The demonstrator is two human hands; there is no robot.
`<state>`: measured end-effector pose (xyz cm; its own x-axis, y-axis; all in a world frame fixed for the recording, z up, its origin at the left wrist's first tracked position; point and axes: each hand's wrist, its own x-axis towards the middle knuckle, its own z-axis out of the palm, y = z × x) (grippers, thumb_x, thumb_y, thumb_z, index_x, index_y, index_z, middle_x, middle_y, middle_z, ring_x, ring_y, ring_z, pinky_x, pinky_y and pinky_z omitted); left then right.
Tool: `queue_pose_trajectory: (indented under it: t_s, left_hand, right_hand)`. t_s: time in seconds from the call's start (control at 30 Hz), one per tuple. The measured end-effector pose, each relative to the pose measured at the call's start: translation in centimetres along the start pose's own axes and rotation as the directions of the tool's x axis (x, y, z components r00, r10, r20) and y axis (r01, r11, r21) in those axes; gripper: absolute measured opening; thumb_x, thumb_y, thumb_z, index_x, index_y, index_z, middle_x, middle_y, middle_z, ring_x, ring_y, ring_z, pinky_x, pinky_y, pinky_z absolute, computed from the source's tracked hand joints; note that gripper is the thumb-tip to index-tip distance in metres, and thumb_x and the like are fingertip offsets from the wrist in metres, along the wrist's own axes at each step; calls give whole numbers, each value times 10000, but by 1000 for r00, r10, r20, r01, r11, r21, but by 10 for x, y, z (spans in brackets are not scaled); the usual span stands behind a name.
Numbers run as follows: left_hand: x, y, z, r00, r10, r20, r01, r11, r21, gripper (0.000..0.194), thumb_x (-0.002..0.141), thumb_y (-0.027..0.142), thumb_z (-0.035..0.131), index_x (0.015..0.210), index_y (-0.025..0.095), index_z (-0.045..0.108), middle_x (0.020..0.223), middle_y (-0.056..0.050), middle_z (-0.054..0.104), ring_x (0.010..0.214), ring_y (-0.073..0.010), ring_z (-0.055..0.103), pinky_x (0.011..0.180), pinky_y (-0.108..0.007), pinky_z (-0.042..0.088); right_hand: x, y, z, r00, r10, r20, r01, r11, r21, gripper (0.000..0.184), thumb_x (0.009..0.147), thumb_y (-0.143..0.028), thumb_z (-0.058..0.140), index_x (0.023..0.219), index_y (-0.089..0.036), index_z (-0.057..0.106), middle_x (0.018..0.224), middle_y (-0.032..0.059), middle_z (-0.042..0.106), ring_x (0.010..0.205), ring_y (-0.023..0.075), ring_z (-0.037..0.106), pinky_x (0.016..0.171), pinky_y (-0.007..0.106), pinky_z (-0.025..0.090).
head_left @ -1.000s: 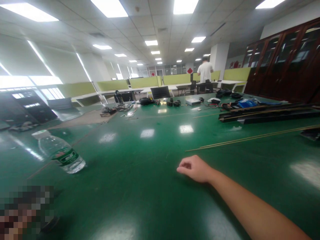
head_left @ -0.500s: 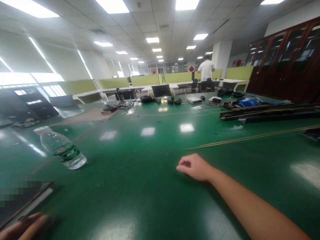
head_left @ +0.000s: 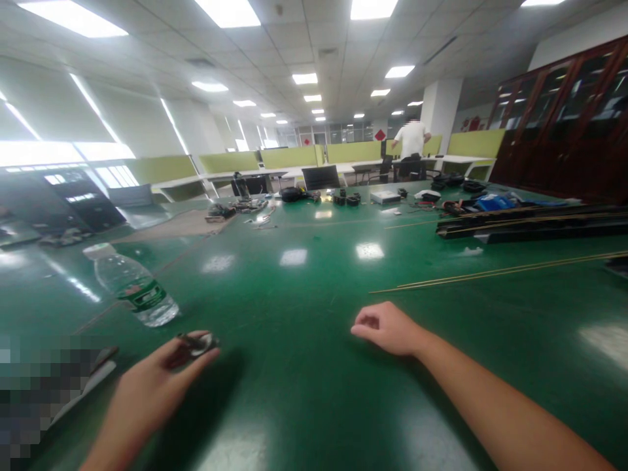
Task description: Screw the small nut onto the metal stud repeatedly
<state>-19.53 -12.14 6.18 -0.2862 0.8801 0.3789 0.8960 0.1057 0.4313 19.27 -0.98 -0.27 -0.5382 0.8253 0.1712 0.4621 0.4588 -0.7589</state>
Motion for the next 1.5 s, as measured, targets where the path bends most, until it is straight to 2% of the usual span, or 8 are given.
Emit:
queue_pose_trajectory:
  t_s: [0.1,0.2,0.3,0.4,0.63,0.8,1.1,1.5]
  left_hand:
    - [16,51,41,972,110,208,-63,974,-219,383,745,481,702,1027,222,693,940,-30,755,866,-237,706,847,-366,546]
    - [22,106,89,898,280,338,-119,897,-425,252,738,343,731,954,215,696,891,-19,742,801,-202,691,781,-324,544]
    - [18,140,130,859,384,338,-134,806,-576,237,686,211,760,911,199,685,857,-16,725,779,-190,676,737,-304,530]
    - [12,150,152,862,408,299,-140,760,-635,245,711,183,730,945,186,658,906,-31,710,821,-184,671,758,-303,528]
    - [6,146,151,868,493,53,-326,649,-688,195,713,164,749,869,176,634,955,-47,640,903,-181,613,820,-312,485]
    - [7,147,149,861,508,5,-372,636,-676,216,701,146,772,862,178,632,969,-46,633,913,-182,599,829,-312,463]
    - [6,145,151,864,502,39,-334,630,-701,208,721,163,770,874,179,631,946,-32,637,879,-169,605,802,-290,467]
    - [6,149,151,896,393,206,-127,672,-729,258,749,323,775,907,165,647,859,-35,691,785,-168,639,741,-279,507]
  right_hand:
    - [-1,0,0,1000,-5,6,5,1000,5,274,854,-438,647,880,-186,752,716,30,705,612,149,581,575,246,414]
    - [-1,1,0,1000,-9,-3,9,1000,15,269,848,-415,655,938,-176,741,723,30,701,616,148,591,584,246,427]
    - [-1,3,1,999,-9,-37,9,1000,16,386,830,-364,675,1166,-173,686,718,17,695,610,149,597,590,248,437]
    - [0,4,2,999,-27,-38,27,1000,15,474,830,-323,670,1284,-190,635,711,5,687,588,141,584,582,246,435]
    - [-3,1,6,997,-73,-23,75,995,68,555,827,-293,674,1363,-185,581,689,-13,659,560,114,551,577,230,439]
    - [-5,-1,5,995,-97,-17,98,992,79,590,814,-266,683,1386,-197,556,683,-20,646,556,108,540,574,225,443]
    - [-6,-1,4,994,-106,-14,107,993,59,583,813,-260,684,1381,-205,560,689,-21,647,567,109,546,588,229,452]
    - [-8,-6,2,996,-85,18,83,995,54,584,800,-259,689,1367,-178,570,694,-14,655,565,111,558,583,229,456]
